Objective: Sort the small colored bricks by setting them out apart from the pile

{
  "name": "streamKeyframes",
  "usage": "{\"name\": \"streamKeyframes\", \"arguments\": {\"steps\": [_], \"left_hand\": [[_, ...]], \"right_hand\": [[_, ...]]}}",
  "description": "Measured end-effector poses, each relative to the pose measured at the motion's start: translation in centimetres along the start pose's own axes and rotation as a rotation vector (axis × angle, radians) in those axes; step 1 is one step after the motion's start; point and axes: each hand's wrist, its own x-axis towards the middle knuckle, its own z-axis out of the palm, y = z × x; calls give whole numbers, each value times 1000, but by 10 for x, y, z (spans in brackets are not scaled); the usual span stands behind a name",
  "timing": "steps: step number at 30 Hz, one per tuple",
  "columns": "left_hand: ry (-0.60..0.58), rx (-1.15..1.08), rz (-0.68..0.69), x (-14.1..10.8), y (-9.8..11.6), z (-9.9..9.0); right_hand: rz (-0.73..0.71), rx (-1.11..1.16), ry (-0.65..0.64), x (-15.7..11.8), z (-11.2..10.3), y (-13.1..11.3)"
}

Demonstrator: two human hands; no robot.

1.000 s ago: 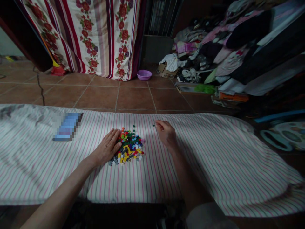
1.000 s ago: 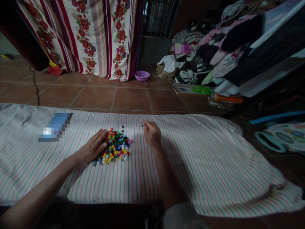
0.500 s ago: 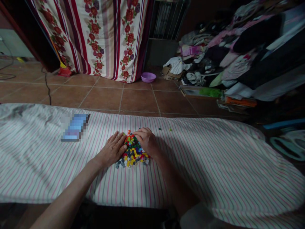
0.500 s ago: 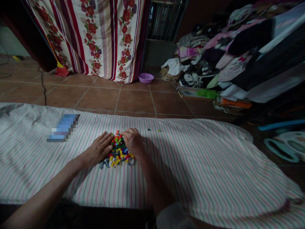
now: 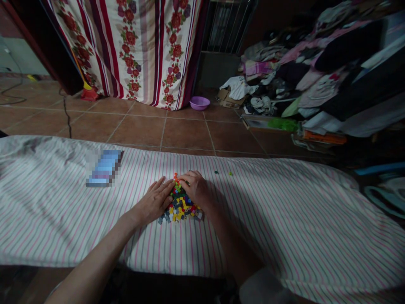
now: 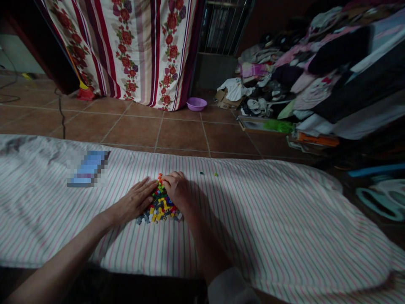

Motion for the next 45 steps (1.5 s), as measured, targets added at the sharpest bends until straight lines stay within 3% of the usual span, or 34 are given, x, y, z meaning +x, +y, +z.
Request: {"name": "streamKeyframes", "arguments": {"steps": [5, 9, 14, 25, 45], "left_hand": [[48, -95, 92, 0, 5, -5], [142, -94, 142, 2, 1, -8], [202, 24, 103, 1, -12, -7], [148, 75, 35, 1, -8, 13], [173, 60, 29, 6, -9, 10]], "right_hand": [[10, 34, 60, 2, 2, 5], [-2, 60, 35, 5, 1, 5], [-42, 61, -10, 6, -3, 3], [-55, -75, -136, -1, -4, -6], [-13, 31, -107, -2, -5, 13]]}}
